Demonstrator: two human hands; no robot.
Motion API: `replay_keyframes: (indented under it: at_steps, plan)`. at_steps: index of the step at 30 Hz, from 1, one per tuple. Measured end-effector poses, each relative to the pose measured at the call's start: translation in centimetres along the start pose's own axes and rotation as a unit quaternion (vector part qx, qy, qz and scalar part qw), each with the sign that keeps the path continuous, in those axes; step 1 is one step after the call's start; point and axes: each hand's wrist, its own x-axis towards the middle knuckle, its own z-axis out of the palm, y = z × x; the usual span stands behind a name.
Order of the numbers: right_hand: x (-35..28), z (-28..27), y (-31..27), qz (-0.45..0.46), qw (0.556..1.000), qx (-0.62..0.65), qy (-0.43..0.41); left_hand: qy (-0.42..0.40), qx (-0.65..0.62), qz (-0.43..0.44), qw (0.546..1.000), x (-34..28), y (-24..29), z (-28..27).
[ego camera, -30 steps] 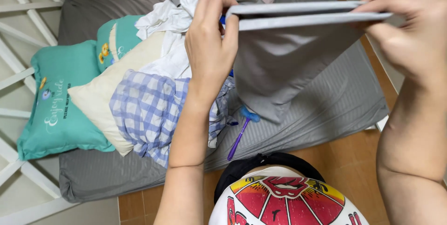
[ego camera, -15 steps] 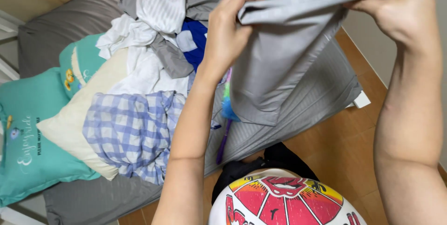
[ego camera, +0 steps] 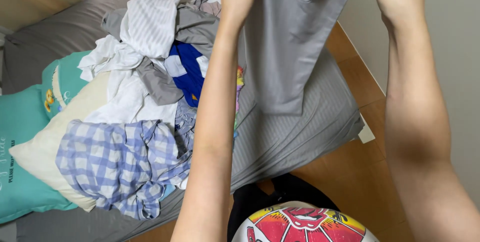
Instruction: The person folds a pink t-shirt with a cartoon print, a black and yellow t-shirt, and a grey t-shirt on a bed. They smooth each garment before folding it into a neat square and placing it on a nearby chair.
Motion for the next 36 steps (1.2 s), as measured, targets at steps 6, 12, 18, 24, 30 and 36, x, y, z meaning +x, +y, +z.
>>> replay_keyframes:
  at_steps: [6,12,18,24,30,36]
  plan:
    - [-9.9,0.0,-3.3,-0.118,0.993,0.01,0.017,-0.117,-0.098,0.063,0.986,-7.4,8.0,-6.1]
    - [-24.6,3.9,7.8,0.05,0.979,-0.092,-0.175,-0.341,-0.076,-0.249,0.903,-24.4,-5.5,-11.7]
    - [-37.5,7.3,20.4,0.43,0.859,0.029,-0.276,-0.451,-0.131,-0.469,0.748,-40.0,-17.7,-16.2]
    - [-43.5,10.9,23.1,0.487,0.807,-0.018,-0.335,-0.526,-0.205,-0.546,0.619,-49.2,-22.2,-19.1]
    - [-46.5,14.2,29.4,0.481,0.788,-0.042,-0.382,-0.675,-0.09,-0.526,0.51,-45.1,-20.9,-14.9]
    - [-42.8,18.1,40.9,0.418,0.891,-0.137,0.11,-0.438,0.062,-0.322,0.837,-40.0,-24.2,-0.1]
